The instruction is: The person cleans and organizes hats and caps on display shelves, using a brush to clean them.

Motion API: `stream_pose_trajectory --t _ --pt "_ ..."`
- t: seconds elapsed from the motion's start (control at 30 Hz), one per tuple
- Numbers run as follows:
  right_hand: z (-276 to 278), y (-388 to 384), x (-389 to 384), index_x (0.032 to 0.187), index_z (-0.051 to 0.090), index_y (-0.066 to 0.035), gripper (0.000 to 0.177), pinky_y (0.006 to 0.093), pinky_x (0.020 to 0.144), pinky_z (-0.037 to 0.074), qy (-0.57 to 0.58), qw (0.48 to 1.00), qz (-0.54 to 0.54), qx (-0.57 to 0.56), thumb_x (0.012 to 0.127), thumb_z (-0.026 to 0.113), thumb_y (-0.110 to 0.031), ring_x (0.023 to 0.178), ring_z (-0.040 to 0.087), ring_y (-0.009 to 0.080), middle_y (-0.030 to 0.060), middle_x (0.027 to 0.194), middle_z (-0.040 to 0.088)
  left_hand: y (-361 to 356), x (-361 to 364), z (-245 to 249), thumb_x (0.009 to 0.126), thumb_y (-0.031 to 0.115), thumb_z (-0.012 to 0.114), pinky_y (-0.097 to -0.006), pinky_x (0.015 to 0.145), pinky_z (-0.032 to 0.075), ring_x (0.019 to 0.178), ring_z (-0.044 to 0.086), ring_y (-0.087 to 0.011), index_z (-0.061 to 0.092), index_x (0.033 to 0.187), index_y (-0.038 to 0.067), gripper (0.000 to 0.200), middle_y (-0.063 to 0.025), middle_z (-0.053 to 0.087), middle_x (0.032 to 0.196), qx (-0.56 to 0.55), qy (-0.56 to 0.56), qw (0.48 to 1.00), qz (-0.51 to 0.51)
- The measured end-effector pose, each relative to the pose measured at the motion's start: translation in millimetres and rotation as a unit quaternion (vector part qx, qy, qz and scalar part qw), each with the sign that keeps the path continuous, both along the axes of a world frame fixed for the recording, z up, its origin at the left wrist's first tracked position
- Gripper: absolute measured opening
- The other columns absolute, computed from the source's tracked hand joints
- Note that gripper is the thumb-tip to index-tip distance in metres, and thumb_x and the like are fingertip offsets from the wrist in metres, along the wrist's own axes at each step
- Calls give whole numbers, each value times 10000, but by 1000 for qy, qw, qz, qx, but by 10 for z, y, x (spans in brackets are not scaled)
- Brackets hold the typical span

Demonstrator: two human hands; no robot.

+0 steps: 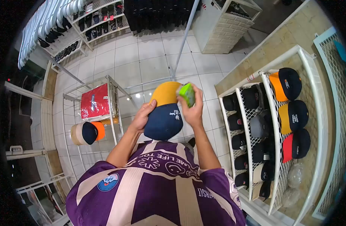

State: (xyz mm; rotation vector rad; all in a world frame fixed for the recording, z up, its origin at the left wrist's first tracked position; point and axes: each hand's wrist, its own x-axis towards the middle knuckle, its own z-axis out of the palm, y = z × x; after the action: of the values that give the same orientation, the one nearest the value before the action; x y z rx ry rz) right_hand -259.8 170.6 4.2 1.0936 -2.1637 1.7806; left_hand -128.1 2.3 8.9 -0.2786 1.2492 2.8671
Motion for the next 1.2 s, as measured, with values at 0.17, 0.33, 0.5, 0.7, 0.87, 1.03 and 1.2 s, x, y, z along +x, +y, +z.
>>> stream_pose_trajectory --t 0.17,0.33,0.5,0.7,0.87,1.03,1.2 --pt "107 12 106 1372 508 17 572 365 1048 436 -46 999 18 -18 890 782 -122 1210 553 241 151 1338 546 73 -59 -70 1090 395 474 -263 783 593 881 715 -128 632 1241 -30 478 -81 723 1053 5 -7 1000 21" --pt "-447 105 -198 1358 524 21 509 345 1009 456 -137 984 -110 8 924 745 -128 1154 584 235 143 1247 601 7 -11 -38 1097 400 446 -280 857 582 979 708 -147 582 1313 -27 497 -104 704 1153 36 33 998 -35" --pt "-368 512 -251 1431 504 -25 489 310 963 502 -349 906 4 -240 1006 662 -207 1101 618 180 92 1237 628 114 -32 97 1103 402 422 -308 937 562 1077 690 -174 532 1378 -23 518 -124 676 1242 26 26 999 35" --pt "25 509 -305 1465 466 34 589 332 1078 433 -407 858 206 -234 952 699 -135 1224 592 215 132 1342 605 149 -95 59 1023 254 634 -291 888 554 1006 694 -152 592 1324 -4 399 -87 694 1218 -92 -23 995 21" --pt "583 411 -258 1379 580 33 630 309 1037 439 -265 937 229 -6 817 823 -113 1166 598 193 103 1233 627 -107 -202 238 897 125 771 -268 816 541 874 680 -113 701 1167 10 302 -39 740 1001 -271 0 953 -139" --pt "925 154 122 1327 668 -102 653 395 1000 470 180 949 123 227 709 869 -168 1075 620 299 118 1113 623 -35 -171 41 914 154 773 -269 804 539 877 653 -93 694 1145 21 278 5 714 962 -266 -9 950 -162" --pt "899 267 -89 1320 661 -82 604 397 958 492 -5 986 77 146 738 821 -122 1090 617 332 158 1155 624 -35 -33 282 922 178 772 -268 796 548 903 656 -90 689 1188 28 317 -11 726 1008 -255 29 950 -179"
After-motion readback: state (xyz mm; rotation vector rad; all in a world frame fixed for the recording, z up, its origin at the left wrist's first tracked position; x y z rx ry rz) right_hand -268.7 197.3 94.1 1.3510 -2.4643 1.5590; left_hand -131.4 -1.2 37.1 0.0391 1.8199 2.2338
